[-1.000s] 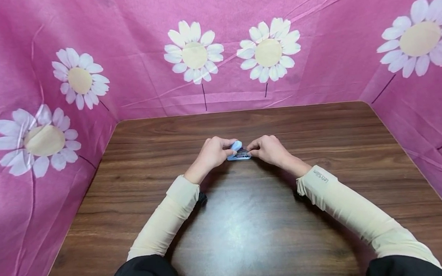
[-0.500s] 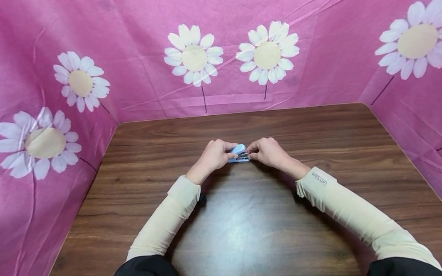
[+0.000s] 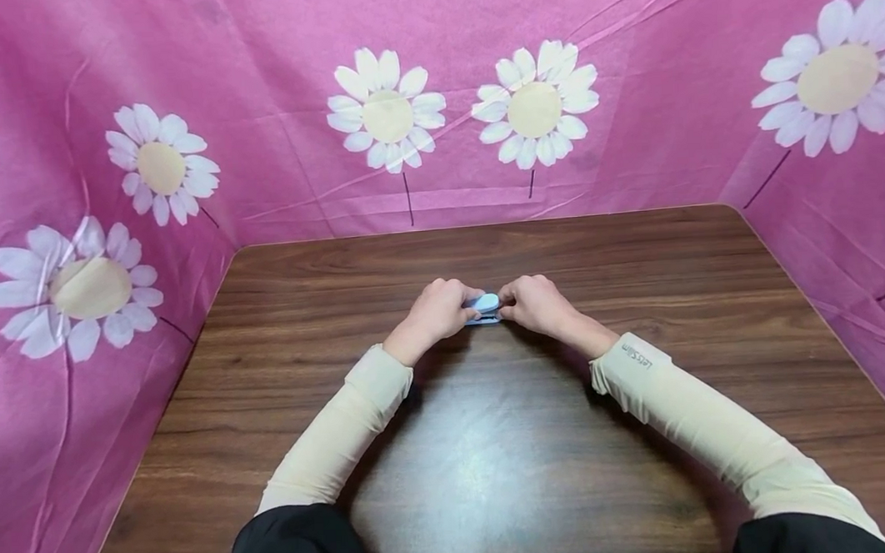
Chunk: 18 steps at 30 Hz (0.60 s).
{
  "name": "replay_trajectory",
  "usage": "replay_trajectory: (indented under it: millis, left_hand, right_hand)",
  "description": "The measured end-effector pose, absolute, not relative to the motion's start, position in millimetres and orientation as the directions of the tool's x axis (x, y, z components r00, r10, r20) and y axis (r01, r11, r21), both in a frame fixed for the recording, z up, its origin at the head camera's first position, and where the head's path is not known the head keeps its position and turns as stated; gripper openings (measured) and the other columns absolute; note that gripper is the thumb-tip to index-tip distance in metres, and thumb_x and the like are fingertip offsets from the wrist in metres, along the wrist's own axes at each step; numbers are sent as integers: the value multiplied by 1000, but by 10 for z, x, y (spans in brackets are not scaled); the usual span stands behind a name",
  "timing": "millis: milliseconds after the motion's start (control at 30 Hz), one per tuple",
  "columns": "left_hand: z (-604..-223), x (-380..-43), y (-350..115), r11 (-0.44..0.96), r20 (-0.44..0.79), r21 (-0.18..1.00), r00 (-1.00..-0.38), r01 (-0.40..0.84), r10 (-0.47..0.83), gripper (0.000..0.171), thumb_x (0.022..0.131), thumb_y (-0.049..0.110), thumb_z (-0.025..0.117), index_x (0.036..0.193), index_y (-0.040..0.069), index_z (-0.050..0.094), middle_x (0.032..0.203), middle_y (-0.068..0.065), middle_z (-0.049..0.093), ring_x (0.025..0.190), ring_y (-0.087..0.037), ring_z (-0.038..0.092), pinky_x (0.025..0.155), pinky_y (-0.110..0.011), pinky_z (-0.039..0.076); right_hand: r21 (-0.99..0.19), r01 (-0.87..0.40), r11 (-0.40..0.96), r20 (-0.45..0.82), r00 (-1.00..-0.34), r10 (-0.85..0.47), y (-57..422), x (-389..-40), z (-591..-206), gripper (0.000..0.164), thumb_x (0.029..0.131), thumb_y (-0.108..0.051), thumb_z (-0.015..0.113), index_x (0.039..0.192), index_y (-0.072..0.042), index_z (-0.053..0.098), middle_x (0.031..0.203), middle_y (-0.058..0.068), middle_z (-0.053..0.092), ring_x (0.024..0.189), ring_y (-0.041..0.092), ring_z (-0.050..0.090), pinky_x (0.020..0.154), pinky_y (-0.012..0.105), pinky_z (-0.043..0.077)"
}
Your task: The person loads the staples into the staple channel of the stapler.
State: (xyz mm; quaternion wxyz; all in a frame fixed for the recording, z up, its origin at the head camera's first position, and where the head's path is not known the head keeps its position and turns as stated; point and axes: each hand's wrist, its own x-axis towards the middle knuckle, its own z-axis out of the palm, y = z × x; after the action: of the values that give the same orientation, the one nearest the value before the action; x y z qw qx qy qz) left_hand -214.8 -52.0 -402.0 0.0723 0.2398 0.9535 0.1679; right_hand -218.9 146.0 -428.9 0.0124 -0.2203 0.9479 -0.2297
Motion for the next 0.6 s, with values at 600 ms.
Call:
replay_trajectory:
  millis: [600]
  left_hand:
    - [-3968, -2154, -437, 822, -70, 260, -839, 507, 540, 13, 92, 19, 75, 104, 21, 79, 97, 1, 77, 84, -19, 67, 80, -38, 56]
  right_hand:
    - [-422, -415, 806, 53, -899, -435, 1425, -2182, -4268, 6, 84, -16, 78, 89, -14, 81, 77, -5, 75, 75, 20, 63, 78, 45, 53]
